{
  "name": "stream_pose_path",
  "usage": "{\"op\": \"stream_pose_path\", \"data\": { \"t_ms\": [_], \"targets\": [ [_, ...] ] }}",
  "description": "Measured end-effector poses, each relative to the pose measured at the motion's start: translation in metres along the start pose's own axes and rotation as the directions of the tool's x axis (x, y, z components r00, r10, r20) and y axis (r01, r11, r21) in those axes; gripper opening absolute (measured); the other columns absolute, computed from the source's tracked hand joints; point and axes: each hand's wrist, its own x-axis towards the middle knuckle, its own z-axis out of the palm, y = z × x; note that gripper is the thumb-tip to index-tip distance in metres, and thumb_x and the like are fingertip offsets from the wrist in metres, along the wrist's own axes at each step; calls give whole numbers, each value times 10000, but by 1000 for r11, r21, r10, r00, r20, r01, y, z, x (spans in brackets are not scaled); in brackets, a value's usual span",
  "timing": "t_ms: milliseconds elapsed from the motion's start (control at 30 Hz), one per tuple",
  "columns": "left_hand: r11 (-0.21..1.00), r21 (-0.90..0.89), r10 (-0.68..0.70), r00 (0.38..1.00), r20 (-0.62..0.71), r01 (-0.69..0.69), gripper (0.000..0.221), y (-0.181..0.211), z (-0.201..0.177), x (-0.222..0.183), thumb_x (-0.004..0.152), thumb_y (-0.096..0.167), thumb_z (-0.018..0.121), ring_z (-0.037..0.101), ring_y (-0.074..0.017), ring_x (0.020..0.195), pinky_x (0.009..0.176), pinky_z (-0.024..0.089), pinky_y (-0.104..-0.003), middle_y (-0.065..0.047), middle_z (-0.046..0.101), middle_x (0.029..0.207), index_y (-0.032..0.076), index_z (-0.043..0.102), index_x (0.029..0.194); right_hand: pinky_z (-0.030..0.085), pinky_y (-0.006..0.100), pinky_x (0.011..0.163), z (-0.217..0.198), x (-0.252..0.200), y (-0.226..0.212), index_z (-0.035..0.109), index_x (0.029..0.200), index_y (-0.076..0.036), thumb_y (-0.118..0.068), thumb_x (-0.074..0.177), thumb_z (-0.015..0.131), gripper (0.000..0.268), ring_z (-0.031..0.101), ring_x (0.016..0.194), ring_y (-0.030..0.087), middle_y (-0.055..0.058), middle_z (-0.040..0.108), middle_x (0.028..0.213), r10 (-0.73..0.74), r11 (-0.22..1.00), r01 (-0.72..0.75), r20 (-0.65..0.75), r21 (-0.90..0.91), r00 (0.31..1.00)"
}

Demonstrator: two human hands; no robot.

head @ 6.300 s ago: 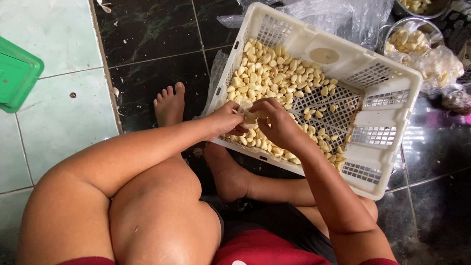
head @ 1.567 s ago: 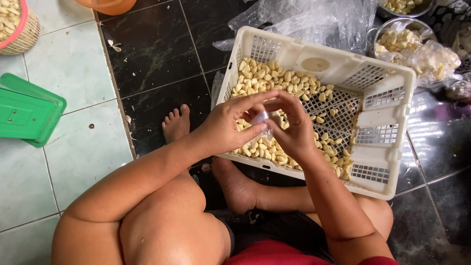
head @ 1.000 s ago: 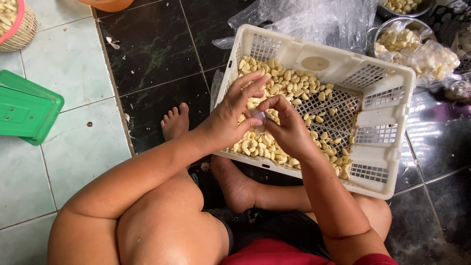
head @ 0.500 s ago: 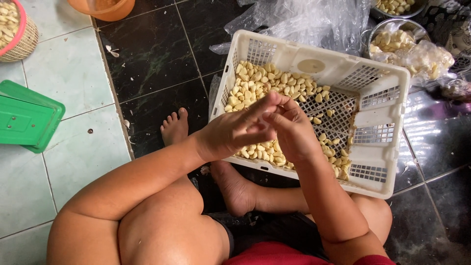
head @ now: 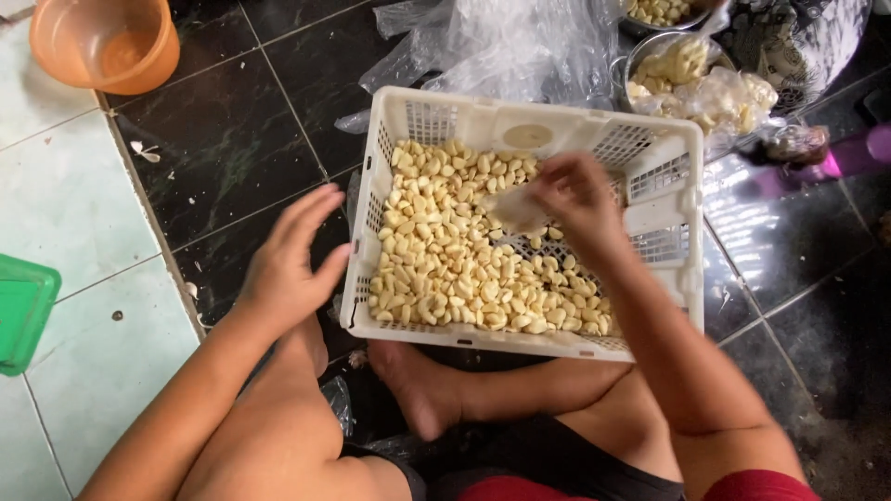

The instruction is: The person sits on the floor and repeatedly picks cashews from a white crate, placing them into small plastic bags. The person fills each bag and sets it aside, continuing the process with the remaining cashews in the crate.

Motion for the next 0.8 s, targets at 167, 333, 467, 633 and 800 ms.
{"op": "stream_pose_path", "data": {
  "t_ms": [167, 333, 467, 633, 800],
  "targets": [
    [960, -19, -280, 956, -92, 279, 526, -20, -25, -47, 975, 61, 633, 635, -342, 1243, 970, 570, -395, -243, 525, 1430, -34, 475, 1468, 619, 304, 848, -113, 101, 29, 531, 1166, -91, 35, 970, 701, 288, 630, 965, 191, 73, 607, 1072, -110, 959, 46, -216, -279, 970],
    [888, 45, -456, 888, -56, 458, 502, -30, -41, -90, 953, 131, 608, 660, -271, 1200, 951, 584, -377, -172, 545, 1456, 11, 527, 1434, 521, 283, 732, -215, 189, 103, 568, 1132, -182, 41, 947, 765, 350, 641, 875, 125, 9, 664, 1013, -261, 882, 38, -418, -470, 870],
    [720, 54, -690, 722, -50, 691, 561, -23, -59, -121, 898, 147, 637, 675, -231, 1205, 977, 571, -366, -135, 599, 1419, 50, 541, 1442, 470, 529, 685, -271, 225, 170, 582, 1089, -181, -130, 911, 738, 242, 629, 852, 351, 75, 682, 1025, -82, 613, -394, -550, -685, 831],
    [588, 12, -779, 571, -260, 809, 585, -36, -66, -214, 844, -10, 676, 685, -236, 1151, 914, 559, -346, -115, 634, 1416, 29, 603, 1424, 369, 635, 941, -223, 271, 163, 562, 1300, -82, -537, 991, 683, 563, 395, 1224, 458, 246, 523, 1315, 18, 337, -544, -573, -768, 820],
    [-104, 211, -986, -72, -153, 972, 830, -193, 129, -137, 987, 696, 154, 235, -334, 1508, 1214, 143, -471, -154, 380, 1542, 85, 380, 1502, 339, 624, 1016, -131, 338, 107, 336, 1521, -251, -828, 956, 500, 824, 298, 1309, 432, 196, 250, 1497, 102, 389, -586, -599, -711, 795]
  ]
}}
